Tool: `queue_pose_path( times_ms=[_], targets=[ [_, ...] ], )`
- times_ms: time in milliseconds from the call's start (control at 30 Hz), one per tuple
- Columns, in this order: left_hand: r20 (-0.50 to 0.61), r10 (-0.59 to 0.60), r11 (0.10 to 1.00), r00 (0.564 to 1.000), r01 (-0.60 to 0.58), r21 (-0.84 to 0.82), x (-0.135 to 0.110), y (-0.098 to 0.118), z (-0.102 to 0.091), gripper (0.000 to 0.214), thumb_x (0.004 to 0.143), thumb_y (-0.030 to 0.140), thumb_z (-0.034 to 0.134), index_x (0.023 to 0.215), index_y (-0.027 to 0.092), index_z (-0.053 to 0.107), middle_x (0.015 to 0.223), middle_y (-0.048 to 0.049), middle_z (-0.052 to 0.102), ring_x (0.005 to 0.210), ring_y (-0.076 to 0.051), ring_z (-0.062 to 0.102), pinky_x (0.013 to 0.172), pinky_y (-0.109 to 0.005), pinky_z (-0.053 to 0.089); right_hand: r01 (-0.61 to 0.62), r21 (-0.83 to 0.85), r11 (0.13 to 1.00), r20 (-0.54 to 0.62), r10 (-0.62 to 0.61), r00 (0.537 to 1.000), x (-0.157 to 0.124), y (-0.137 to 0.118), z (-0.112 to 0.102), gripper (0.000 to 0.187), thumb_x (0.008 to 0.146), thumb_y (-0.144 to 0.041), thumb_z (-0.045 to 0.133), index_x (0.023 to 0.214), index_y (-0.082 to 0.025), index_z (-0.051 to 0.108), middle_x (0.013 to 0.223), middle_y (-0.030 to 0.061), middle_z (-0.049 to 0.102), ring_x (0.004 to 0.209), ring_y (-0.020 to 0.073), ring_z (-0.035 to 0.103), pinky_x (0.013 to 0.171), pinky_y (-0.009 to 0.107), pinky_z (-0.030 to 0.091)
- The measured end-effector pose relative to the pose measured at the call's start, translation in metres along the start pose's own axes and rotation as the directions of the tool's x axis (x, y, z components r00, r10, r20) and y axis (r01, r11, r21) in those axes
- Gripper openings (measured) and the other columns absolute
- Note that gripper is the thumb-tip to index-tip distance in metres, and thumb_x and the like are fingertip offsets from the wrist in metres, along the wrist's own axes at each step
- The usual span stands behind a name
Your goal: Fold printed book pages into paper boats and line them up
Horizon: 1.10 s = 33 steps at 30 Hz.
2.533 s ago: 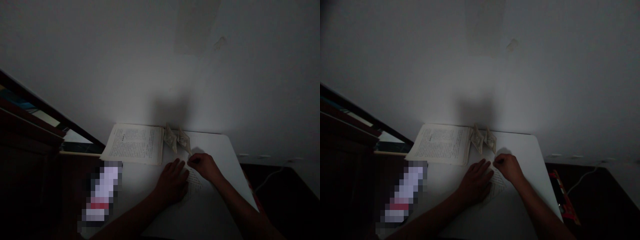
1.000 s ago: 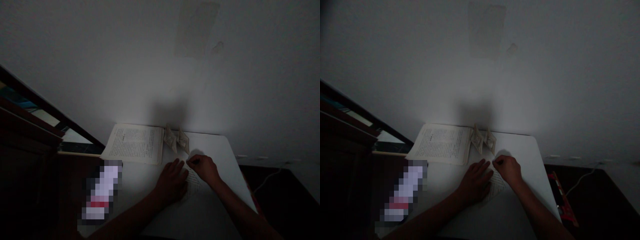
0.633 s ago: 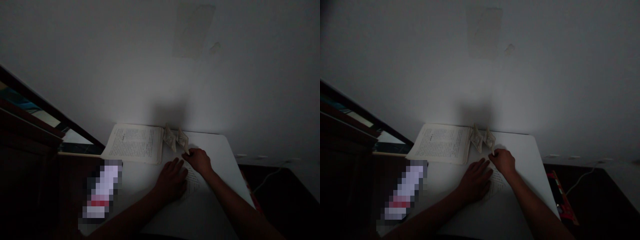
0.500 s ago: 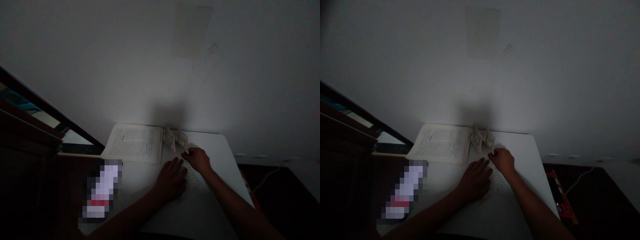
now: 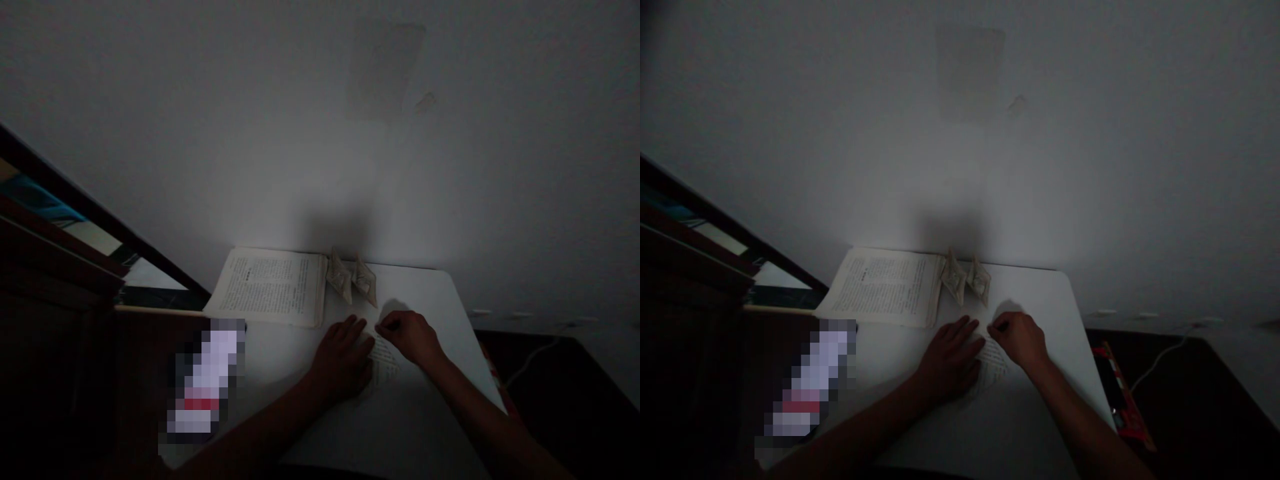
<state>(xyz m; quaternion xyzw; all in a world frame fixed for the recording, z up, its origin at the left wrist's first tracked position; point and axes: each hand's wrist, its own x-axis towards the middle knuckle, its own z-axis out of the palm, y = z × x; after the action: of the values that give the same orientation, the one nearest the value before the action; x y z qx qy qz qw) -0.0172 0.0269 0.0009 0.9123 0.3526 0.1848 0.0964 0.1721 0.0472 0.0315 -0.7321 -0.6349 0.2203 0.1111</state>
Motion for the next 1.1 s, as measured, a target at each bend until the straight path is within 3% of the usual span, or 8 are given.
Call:
queue_pose_path(
  times_ms=[300, 567, 733, 833, 967, 1100],
  targets=[
    [-0.026, -0.003, 1.0, 1.0, 0.004, 0.026, -0.003, 0.0, -0.002, 0.037, 0.083, 0.033, 0.049, 0.119, 0.023, 0.053, 0.133, -0.011, 0.046, 0.124, -0.031, 0.038, 0.097, -0.049, 0.033, 0.064, 0.116, 0.991, -0.015, -0.063, 0.998, -0.017, 0.013, -0.005, 0.017, 0.075, -0.035, 0.058, 0.069, -0.025, 0.069, 0.072, -0.0016, 0.072, 0.069, 0.017, 0.066, 0.063, 0.025, 0.047],
    [0.08, -0.07, 0.994, 0.994, 0.063, 0.089, -0.007, -0.001, -0.016, 0.046, 0.075, 0.025, 0.056, 0.121, 0.022, 0.051, 0.111, -0.0108, 0.054, 0.102, -0.029, 0.048, 0.092, -0.048, 0.034, 0.156, 0.312, 0.937, -0.006, -0.162, 0.987, -0.046, 0.018, -0.01, 0.019, 0.079, -0.036, 0.054, 0.073, -0.023, 0.067, 0.071, -0.001, 0.069, 0.067, 0.0169, 0.064, 0.064, 0.026, 0.047],
    [0.124, -0.091, 0.992, 0.988, 0.08, 0.097, -0.008, 0.003, -0.025, 0.04, 0.076, 0.024, 0.053, 0.115, 0.015, 0.052, 0.099, -0.0112, 0.055, 0.093, -0.027, 0.048, 0.088, -0.044, 0.037, 0.21, 0.238, 0.948, -0.004, -0.215, 0.977, -0.06, 0.024, -0.01, 0.019, 0.077, -0.04, 0.059, 0.081, -0.022, 0.065, 0.081, 0.003, 0.068, 0.074, 0.019, 0.063, 0.07, 0.03, 0.048],
    [0.114, -0.079, 0.996, 0.99, 0.076, 0.035, -0.013, 0.005, -0.027, 0.048, 0.074, 0.039, 0.058, 0.115, 0.015, 0.05, 0.106, -0.0123, 0.053, 0.099, -0.028, 0.047, 0.09, -0.044, 0.037, 0.292, 0.179, 0.94, 0.009, -0.298, 0.954, -0.064, 0.029, -0.011, 0.026, 0.072, -0.038, 0.066, 0.092, -0.023, 0.063, 0.099, 0.0057, 0.065, 0.092, 0.0219, 0.06, 0.083, 0.034, 0.047],
    [0.147, -0.097, 0.995, 0.984, 0.098, 0.003, -0.017, 0.003, -0.027, 0.071, 0.064, 0.06, 0.064, 0.117, 0.016, 0.047, 0.113, -0.0136, 0.051, 0.101, -0.031, 0.048, 0.087, -0.045, 0.039, 0.37, 0.126, 0.92, 0.113, -0.384, 0.916, -0.068, 0.034, -0.012, 0.04, 0.067, -0.033, 0.071, 0.104, -0.025, 0.061, 0.112, 0.0057, 0.06, 0.104, 0.0228, 0.055, 0.091, 0.036, 0.044],
    [0.18, -0.094, 0.996, 0.979, 0.091, 0.025, -0.015, 0.0, -0.029, 0.061, 0.064, 0.055, 0.067, 0.109, 0.017, 0.052, 0.108, -0.0123, 0.054, 0.096, -0.029, 0.05, 0.083, -0.043, 0.042, 0.434, 0.047, 0.9, 0.18, -0.435, 0.882, -0.07, 0.036, -0.008, 0.051, 0.063, -0.027, 0.074, 0.111, -0.025, 0.059, 0.117, 0.0058, 0.057, 0.109, 0.0245, 0.051, 0.095, 0.037, 0.041]
  ],
)
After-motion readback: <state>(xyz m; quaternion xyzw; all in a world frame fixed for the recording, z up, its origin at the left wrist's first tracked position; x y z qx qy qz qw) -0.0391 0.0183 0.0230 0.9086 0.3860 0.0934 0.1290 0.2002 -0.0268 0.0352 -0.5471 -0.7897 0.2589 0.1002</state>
